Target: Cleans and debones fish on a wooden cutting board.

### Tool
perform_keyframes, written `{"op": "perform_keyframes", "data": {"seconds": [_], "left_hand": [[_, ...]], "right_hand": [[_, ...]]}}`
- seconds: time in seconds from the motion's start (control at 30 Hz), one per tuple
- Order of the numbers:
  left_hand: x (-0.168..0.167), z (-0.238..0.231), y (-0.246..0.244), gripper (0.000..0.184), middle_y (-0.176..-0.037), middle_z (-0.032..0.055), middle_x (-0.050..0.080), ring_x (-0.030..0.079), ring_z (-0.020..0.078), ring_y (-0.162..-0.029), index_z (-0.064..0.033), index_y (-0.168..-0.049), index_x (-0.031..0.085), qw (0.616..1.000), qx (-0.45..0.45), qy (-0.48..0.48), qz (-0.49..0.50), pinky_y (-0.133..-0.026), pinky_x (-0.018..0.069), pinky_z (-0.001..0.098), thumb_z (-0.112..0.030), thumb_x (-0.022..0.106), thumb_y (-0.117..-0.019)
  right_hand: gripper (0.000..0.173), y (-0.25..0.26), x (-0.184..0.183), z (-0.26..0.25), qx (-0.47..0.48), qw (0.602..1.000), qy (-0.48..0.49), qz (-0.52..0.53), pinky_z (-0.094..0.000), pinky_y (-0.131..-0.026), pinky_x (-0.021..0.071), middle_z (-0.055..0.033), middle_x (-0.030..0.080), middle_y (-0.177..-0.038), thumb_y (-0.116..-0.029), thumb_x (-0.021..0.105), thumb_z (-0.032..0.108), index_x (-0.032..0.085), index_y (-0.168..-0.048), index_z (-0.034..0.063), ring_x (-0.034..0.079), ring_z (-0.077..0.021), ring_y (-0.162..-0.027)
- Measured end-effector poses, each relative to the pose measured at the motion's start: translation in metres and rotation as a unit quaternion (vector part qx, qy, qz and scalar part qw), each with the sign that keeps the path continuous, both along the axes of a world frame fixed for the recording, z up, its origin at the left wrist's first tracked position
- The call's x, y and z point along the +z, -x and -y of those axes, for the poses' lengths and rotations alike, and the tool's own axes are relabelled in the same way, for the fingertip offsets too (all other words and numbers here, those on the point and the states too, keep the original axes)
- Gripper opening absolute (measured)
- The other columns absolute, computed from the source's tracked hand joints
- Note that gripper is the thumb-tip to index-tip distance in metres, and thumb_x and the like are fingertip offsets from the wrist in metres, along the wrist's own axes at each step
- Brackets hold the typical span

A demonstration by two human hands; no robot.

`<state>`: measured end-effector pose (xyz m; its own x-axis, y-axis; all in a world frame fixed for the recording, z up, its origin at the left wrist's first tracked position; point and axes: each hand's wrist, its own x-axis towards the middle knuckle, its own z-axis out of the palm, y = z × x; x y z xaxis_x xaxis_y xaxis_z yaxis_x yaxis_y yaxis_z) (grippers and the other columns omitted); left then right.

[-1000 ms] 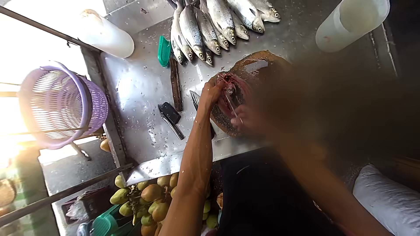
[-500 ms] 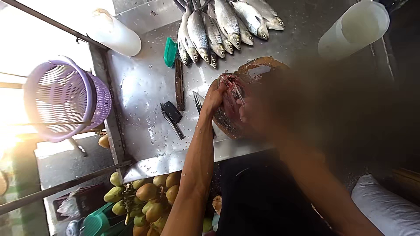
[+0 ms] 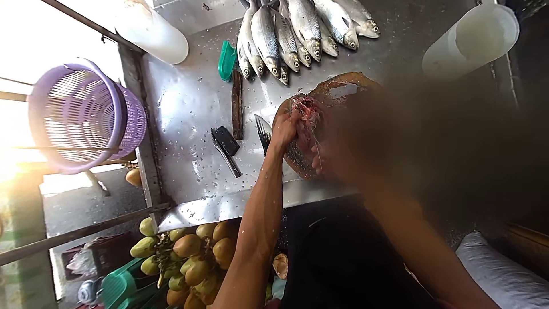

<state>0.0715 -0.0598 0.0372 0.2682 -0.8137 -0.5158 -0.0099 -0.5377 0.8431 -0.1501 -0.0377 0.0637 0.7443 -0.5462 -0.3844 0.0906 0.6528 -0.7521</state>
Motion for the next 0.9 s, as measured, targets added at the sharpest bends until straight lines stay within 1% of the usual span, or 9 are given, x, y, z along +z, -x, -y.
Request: {"op": "perform_keyframes", "data": {"seconds": [0.13,0.37,0.43,0.5,0.57,0.6,0.67,0.77,0.9], "left_hand": [[0.001,0.0,0.002,0.04,-0.083,0.0098,0.067,0.066,0.0188,-0.073,-0.0036,-0.098,0.066,0.999,-0.008,-0.006,0.03,-0.067,0.0572,0.042,-0.034,0.042,-0.1096],[-0.003,-0.002,0.001,0.042,-0.084,0.0097,0.068,0.067,0.0193,-0.076,-0.0031,-0.097,0.067,0.999,-0.018,0.008,0.038,-0.07,0.0577,0.043,-0.034,0.042,-0.1095],[-0.004,-0.003,0.001,0.043,-0.082,0.009,0.067,0.065,0.0187,-0.073,-0.0033,-0.095,0.066,0.999,-0.009,0.007,0.035,-0.067,0.0559,0.0417,-0.035,0.042,-0.1096],[-0.001,-0.002,0.001,0.042,-0.082,0.0087,0.066,0.065,0.0183,-0.074,-0.003,-0.095,0.066,0.999,-0.011,0.011,0.038,-0.069,0.0559,0.0423,-0.035,0.041,-0.1091],[-0.001,-0.004,0.001,0.044,-0.08,0.0092,0.065,0.064,0.0188,-0.073,-0.0024,-0.094,0.066,0.999,-0.013,0.012,0.044,-0.068,0.0544,0.0425,-0.035,0.041,-0.1093],[-0.001,-0.005,0.001,0.044,-0.08,0.0092,0.064,0.064,0.0187,-0.073,-0.0026,-0.093,0.065,0.999,-0.016,0.012,0.046,-0.068,0.0541,0.0424,-0.035,0.041,-0.1095],[0.0,-0.004,0.002,0.043,-0.08,0.0082,0.064,0.063,0.0176,-0.072,-0.0033,-0.093,0.066,0.998,-0.016,0.02,0.05,-0.068,0.0532,0.0414,-0.035,0.042,-0.1094],[-0.001,-0.006,0.003,0.041,-0.078,0.0069,0.065,0.064,0.0165,-0.072,-0.0048,-0.092,0.066,0.997,-0.026,0.029,0.061,-0.069,0.0539,0.0409,-0.034,0.043,-0.1086],[0.005,-0.005,0.006,0.04,-0.076,0.0058,0.063,0.062,0.0161,-0.071,-0.0059,-0.089,0.066,0.995,-0.041,0.039,0.084,-0.068,0.0522,0.0411,-0.034,0.045,-0.1078]], "right_hand": [[0.033,-0.003,0.005,0.007,-0.006,0.991,0.117,-0.069,-0.0286,-0.062,0.0588,-0.0094,0.072,-0.08,-0.0978,0.065,0.018,0.061,-0.123,-0.0033,0.068,-0.0152,-0.066],[0.042,0.001,0.023,0.008,-0.132,0.972,0.192,0.005,-0.0335,-0.068,0.0616,-0.0095,0.072,-0.091,-0.101,0.062,0.026,0.056,-0.133,-0.0003,0.07,-0.0182,-0.074],[0.046,0.006,0.021,0.012,-0.156,0.935,0.31,-0.08,-0.0307,-0.069,0.0612,-0.0075,0.073,-0.096,-0.0989,0.063,0.027,0.052,-0.135,-0.0005,0.071,-0.015,-0.078],[0.059,0.015,0.002,0.017,-0.192,0.887,0.376,-0.187,-0.0302,-0.077,0.0582,-0.0083,0.072,-0.109,-0.0966,0.065,0.033,0.049,-0.139,-0.004,0.069,-0.013,-0.09],[0.041,0.021,-0.019,0.018,-0.273,0.92,0.192,-0.204,-0.0284,-0.074,0.0578,-0.0095,0.07,-0.109,-0.1053,0.055,0.026,0.046,-0.134,-0.0021,0.069,-0.0133,-0.088],[0.033,0.023,-0.029,0.018,-0.302,0.925,0.094,-0.212,-0.0293,-0.066,0.0587,-0.0086,0.072,-0.099,-0.1073,0.053,0.03,0.05,-0.124,0.0018,0.071,-0.0148,-0.077],[0.039,0.032,-0.031,0.013,-0.228,0.947,0.105,-0.199,-0.0352,-0.064,0.0601,-0.0103,0.073,-0.091,-0.1048,0.056,0.032,0.049,-0.128,0.0013,0.072,-0.0201,-0.072],[0.045,0.026,0.003,-0.003,-0.072,0.984,0.133,-0.089,-0.0345,-0.066,0.0605,-0.0121,0.074,-0.087,-0.0977,0.059,0.029,0.049,-0.13,-0.001,0.072,-0.0211,-0.072],[0.039,0.008,0.014,-0.002,0.0,0.998,0.053,-0.043,-0.0303,-0.065,0.0582,-0.0135,0.074,-0.086,-0.1015,0.053,0.032,0.055,-0.124,-0.0007,0.071,-0.0185,-0.071]]}}
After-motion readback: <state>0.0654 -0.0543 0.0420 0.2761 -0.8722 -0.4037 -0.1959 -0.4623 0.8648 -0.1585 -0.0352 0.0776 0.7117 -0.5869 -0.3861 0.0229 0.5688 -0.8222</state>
